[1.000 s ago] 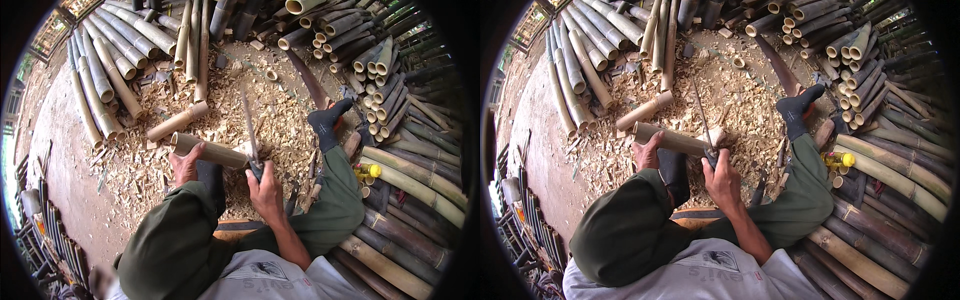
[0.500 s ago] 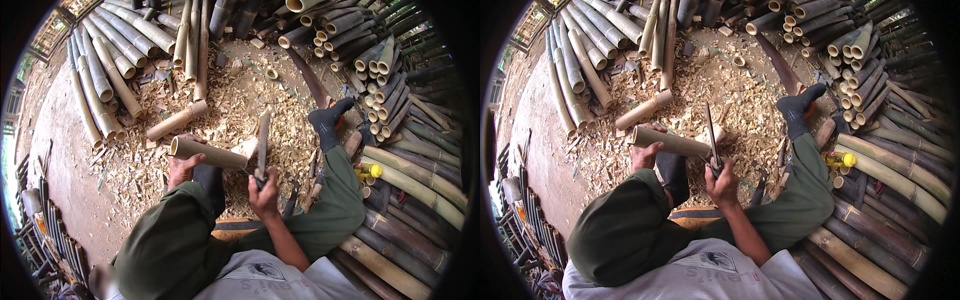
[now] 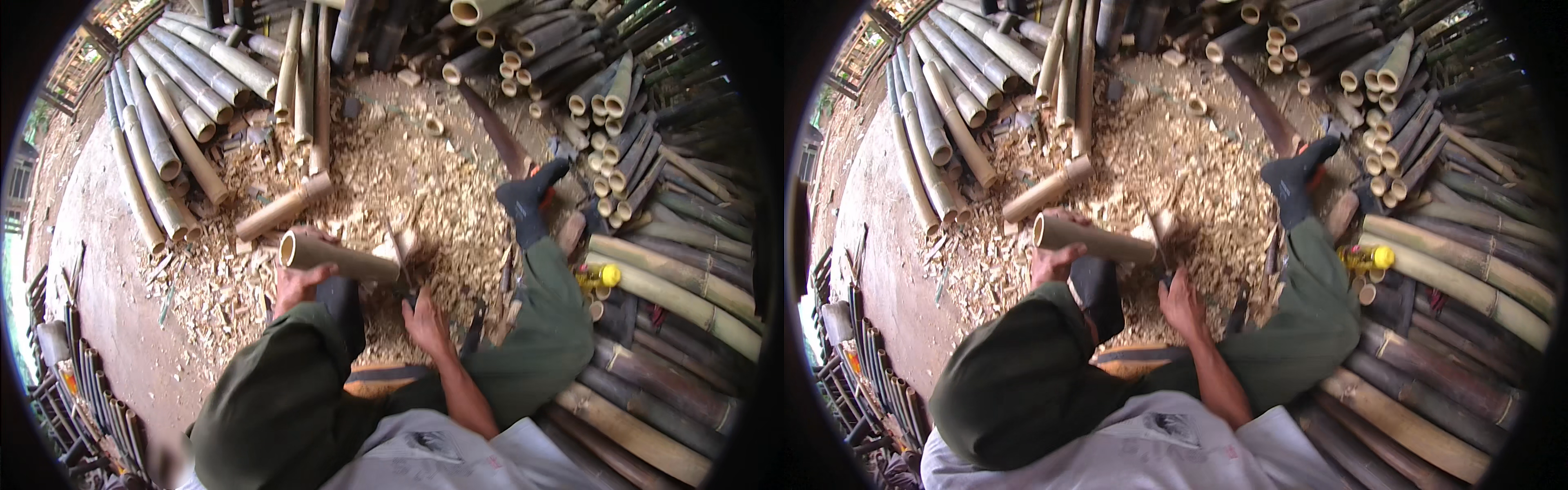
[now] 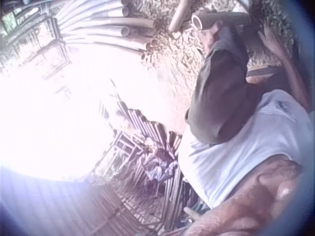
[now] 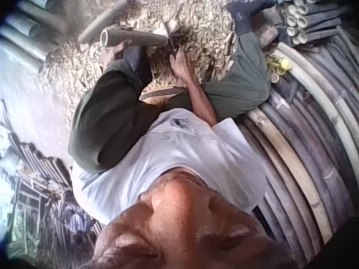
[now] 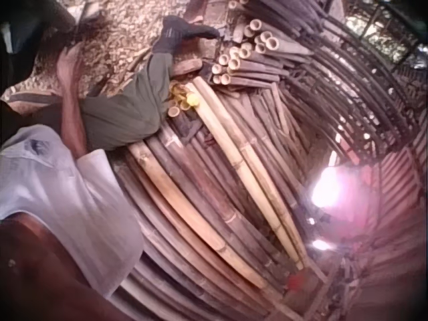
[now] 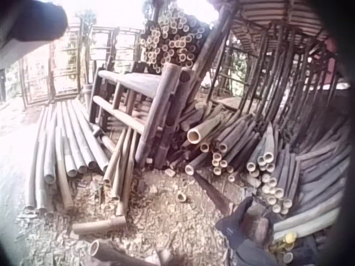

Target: The person sits on the ground and uses a knife to shave the outer layer off a piece of bamboo held between their legs. They rotate the bamboo to smooth the surface and then place the finished piece aside.

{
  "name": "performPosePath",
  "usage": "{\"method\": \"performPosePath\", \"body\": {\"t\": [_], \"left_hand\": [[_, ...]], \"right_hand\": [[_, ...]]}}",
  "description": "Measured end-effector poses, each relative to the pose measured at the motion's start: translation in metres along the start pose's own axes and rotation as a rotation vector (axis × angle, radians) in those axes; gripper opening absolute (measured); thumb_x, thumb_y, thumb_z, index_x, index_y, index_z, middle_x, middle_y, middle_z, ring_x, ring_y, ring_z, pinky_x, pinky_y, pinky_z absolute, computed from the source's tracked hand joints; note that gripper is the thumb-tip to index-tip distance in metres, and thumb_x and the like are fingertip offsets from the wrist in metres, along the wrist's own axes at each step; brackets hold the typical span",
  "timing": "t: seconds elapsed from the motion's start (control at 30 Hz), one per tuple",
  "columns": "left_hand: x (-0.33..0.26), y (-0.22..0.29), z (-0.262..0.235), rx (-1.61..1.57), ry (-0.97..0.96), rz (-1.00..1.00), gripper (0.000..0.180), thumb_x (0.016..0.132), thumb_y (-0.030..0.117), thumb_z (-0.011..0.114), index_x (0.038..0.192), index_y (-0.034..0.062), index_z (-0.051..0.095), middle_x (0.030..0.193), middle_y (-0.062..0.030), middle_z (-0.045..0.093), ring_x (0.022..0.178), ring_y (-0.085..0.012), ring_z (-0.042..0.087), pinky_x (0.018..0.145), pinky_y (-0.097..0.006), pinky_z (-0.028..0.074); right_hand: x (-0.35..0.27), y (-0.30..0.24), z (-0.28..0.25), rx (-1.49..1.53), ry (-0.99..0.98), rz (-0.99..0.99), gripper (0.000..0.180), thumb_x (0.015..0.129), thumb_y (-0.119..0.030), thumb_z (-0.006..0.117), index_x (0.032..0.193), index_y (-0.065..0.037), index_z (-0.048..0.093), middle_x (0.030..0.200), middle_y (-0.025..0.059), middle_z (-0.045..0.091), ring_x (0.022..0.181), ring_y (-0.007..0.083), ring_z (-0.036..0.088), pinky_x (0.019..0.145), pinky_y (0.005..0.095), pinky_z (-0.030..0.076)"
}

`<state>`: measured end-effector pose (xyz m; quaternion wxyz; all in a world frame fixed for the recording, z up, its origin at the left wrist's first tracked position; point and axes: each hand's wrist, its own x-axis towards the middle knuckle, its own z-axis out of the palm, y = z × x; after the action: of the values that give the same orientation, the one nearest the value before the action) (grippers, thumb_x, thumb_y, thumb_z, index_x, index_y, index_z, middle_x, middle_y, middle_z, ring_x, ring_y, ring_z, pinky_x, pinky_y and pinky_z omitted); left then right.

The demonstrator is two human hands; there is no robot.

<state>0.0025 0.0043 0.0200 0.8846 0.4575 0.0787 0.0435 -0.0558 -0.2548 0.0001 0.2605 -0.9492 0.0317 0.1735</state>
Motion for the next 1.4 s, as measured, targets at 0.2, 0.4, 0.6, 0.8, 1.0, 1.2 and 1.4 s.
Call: {"method": "performPosePath", "body": {"t": [0.2, 0.4, 0.6, 0.8, 1.0, 1.2, 1.4], "left_hand": [[0.008, -0.058, 0.008, 0.580, -0.238, -0.202, 0.101, 0.069, 0.008, 0.090, 0.155, 0.0061, 0.037, 0.138, -0.0143, 0.059, 0.133, -0.0292, 0.056, 0.114, -0.043, 0.046], [-0.006, -0.003, 0.033, 0.540, -0.057, -0.273, 0.085, 0.080, -0.001, 0.084, 0.155, 0.0025, 0.044, 0.142, -0.0201, 0.057, 0.130, -0.0308, 0.058, 0.111, -0.041, 0.050], [-0.017, 0.071, -0.028, 0.836, -0.066, -0.225, 0.084, 0.067, 0.016, 0.099, 0.142, 0.0091, 0.062, 0.123, -0.0138, 0.068, 0.115, -0.0257, 0.067, 0.102, -0.039, 0.056], [0.002, 0.012, -0.035, -0.110, 0.374, -0.050, 0.067, 0.082, 0.015, 0.087, 0.138, 0.0024, 0.053, 0.119, -0.0114, 0.064, 0.112, -0.0268, 0.064, 0.104, -0.042, 0.053], [0.039, -0.038, -0.041, -0.246, 0.733, -0.278, 0.049, 0.082, 0.013, 0.088, 0.122, 0.0033, 0.062, 0.105, -0.0101, 0.070, 0.103, -0.0228, 0.066, 0.095, -0.043, 0.053], [0.032, -0.010, -0.025, -0.162, 0.610, -0.033, 0.049, 0.079, 0.005, 0.090, 0.119, 0.0027, 0.063, 0.103, -0.0074, 0.070, 0.094, -0.0204, 0.069, 0.088, -0.037, 0.057], [0.024, -0.005, -0.012, -0.079, 0.553, 0.019, 0.043, 0.080, 0.003, 0.087, 0.116, 0.0052, 0.065, 0.108, -0.0055, 0.068, 0.099, -0.0190, 0.067, 0.089, -0.037, 0.055]], "right_hand": [[-0.002, -0.027, -0.040, 0.530, 0.019, 0.139, 0.039, 0.102, -0.030, 0.066, 0.120, 0.001, 0.048, 0.081, 0.0151, 0.063, 0.067, 0.0290, 0.066, 0.060, 0.0449, 0.051], [-0.004, 0.024, -0.047, 0.718, 0.080, 0.262, 0.043, 0.102, -0.023, 0.066, 0.127, 0.004, 0.045, 0.065, 0.0054, 0.055, 0.046, 0.0156, 0.054, 0.042, 0.0338, 0.045], [-0.011, 0.022, -0.038, 0.997, 0.075, 0.262, 0.032, 0.102, -0.024, 0.066, 0.121, -0.004, 0.051, 0.074, 0.0043, 0.058, 0.051, 0.0144, 0.058, 0.043, 0.0314, 0.048], [-0.010, 0.008, -0.023, 0.683, -0.055, 0.237, 0.042, 0.103, -0.029, 0.066, 0.130, -0.001, 0.049, 0.089, 0.0163, 0.068, 0.066, 0.0249, 0.071, 0.055, 0.0407, 0.055], [-0.012, -0.017, -0.031, 0.215, -0.008, 0.024, 0.046, 0.102, -0.031, 0.064, 0.132, 0.000, 0.048, 0.098, 0.0318, 0.069, 0.090, 0.0542, 0.066, 0.077, 0.0590, 0.052], [-0.012, -0.045, -0.059, 0.236, -0.002, -0.063, 0.039, 0.104, -0.027, 0.062, 0.131, -0.001, 0.049, 0.094, 0.0293, 0.070, 0.089, 0.0503, 0.069, 0.070, 0.0569, 0.053], [-0.007, -0.057, -0.052, 0.356, 0.280, -0.308, 0.033, 0.104, -0.023, 0.063, 0.124, 0.000, 0.051, 0.084, 0.0214, 0.069, 0.072, 0.0460, 0.070, 0.063, 0.0519, 0.055]]}}
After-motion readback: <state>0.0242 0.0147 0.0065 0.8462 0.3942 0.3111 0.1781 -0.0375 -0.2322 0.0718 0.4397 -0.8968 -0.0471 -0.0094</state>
